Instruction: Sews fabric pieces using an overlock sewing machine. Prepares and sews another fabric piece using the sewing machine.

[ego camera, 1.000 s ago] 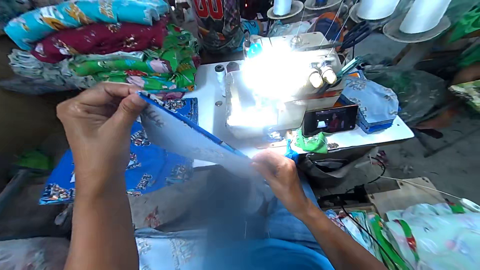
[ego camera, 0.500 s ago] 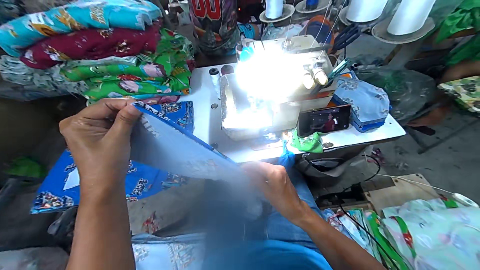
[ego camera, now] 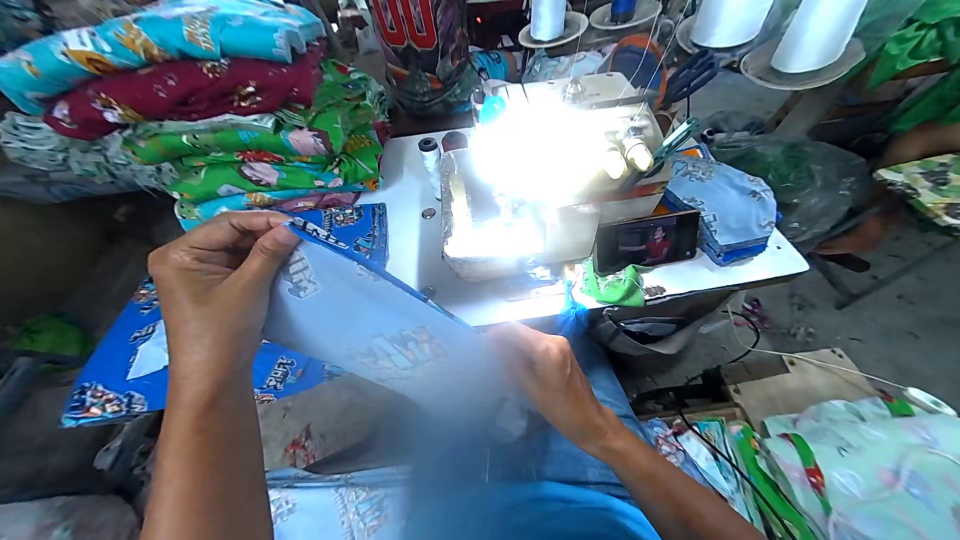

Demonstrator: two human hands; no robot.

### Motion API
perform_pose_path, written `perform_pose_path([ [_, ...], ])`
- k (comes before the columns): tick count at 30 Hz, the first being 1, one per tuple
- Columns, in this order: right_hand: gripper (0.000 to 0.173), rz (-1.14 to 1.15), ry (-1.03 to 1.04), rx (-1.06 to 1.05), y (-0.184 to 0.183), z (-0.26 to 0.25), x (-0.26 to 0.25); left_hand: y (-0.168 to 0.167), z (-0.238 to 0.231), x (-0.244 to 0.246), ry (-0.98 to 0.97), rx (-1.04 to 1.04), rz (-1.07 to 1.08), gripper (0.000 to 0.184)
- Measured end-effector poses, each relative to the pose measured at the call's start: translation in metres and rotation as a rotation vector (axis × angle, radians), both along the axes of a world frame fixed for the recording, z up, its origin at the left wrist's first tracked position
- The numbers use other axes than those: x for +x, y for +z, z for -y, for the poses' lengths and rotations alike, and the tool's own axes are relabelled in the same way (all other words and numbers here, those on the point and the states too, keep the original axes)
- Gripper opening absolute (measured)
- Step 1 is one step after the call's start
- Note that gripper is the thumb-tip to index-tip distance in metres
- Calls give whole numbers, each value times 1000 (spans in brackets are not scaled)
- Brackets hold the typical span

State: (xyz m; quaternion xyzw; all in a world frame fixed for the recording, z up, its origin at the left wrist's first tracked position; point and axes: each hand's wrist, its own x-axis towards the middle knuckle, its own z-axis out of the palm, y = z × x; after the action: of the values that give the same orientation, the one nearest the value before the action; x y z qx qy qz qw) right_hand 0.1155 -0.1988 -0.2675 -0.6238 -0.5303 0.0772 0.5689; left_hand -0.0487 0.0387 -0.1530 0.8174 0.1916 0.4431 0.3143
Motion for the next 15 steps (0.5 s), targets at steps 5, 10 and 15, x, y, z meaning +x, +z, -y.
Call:
perform_pose_path([
  [5, 22, -5, 4, -7, -2, 0, 0, -4, -4, -4, -68, -81, -17, 10],
  [10, 22, -10, 5, -6, -3, 0, 0, -7, 2, -11, -97, -143, -102, 10],
  [15, 22, -5, -3, -16, -2, 1, 2, -13, -1, -19, -47, -30, -248, 14],
])
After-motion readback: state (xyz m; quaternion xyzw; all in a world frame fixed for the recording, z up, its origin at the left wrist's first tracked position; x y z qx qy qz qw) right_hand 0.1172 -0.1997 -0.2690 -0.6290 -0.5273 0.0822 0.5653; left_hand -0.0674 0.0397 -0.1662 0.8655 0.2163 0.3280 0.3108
